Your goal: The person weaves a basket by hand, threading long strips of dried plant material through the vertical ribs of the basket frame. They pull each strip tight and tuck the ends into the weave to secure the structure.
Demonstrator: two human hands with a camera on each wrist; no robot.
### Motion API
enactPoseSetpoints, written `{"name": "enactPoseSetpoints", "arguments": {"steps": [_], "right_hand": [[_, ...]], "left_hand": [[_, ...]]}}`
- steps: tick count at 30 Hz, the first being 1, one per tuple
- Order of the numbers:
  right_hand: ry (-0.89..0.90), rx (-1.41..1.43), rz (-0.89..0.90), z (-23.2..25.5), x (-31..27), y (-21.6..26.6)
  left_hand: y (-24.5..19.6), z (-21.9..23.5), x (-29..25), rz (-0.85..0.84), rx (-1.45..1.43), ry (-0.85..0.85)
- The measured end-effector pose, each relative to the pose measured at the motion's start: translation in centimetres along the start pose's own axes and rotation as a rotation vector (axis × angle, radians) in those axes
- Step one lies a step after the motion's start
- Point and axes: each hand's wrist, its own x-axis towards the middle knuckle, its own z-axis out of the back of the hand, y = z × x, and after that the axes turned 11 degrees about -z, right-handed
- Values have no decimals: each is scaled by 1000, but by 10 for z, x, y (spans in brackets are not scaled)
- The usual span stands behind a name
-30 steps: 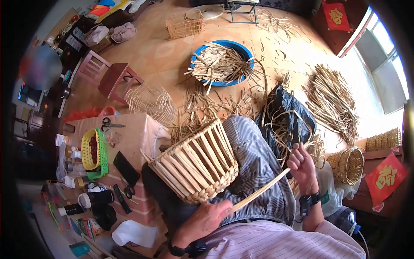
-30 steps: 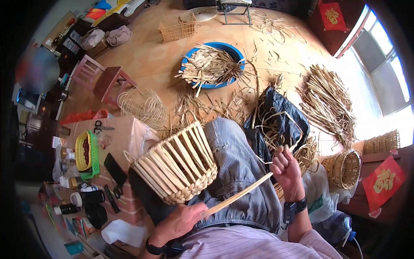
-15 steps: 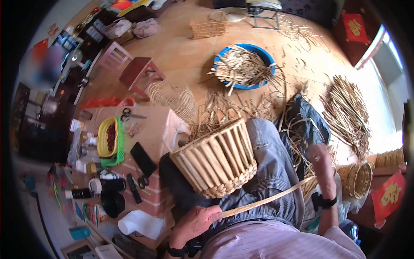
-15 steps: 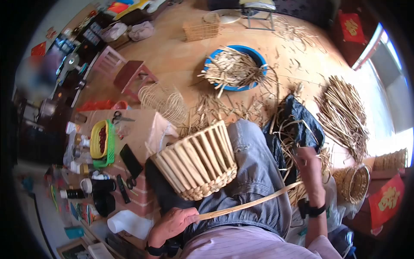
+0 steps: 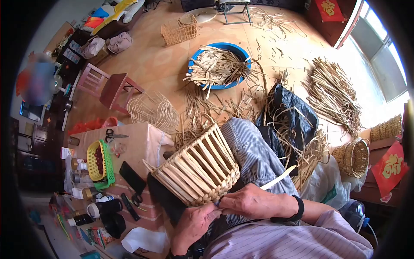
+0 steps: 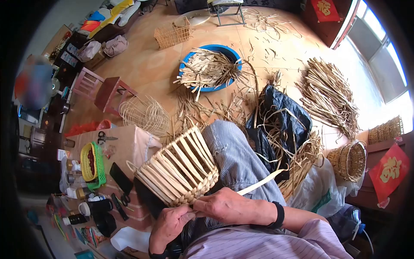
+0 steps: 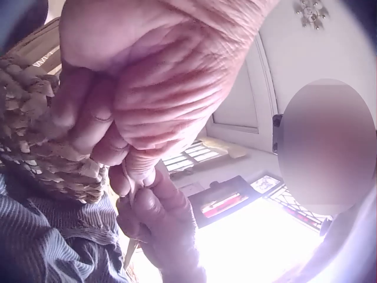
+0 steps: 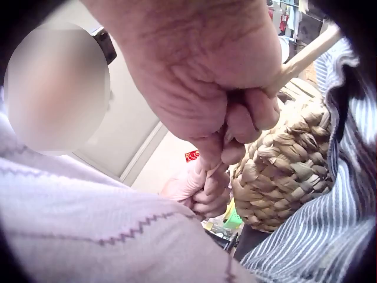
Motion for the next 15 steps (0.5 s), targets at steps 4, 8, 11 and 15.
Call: {"name": "enactPoseSetpoints", "arguments": {"steps": [4, 8, 11, 15], "right_hand": [[-96, -20, -49, 13, -5, -13], [-387, 31, -225, 24, -10, -40], [-481, 197, -396, 34, -15, -43], [-616, 331, -464, 27, -25, -65]], "left_hand": [[-17, 17, 15, -35, 51, -123], [-30, 38, 55, -127, 497, -568], [-27, 37, 109, -11, 734, -600], [-4, 40, 134, 109, 522, -425]]}}
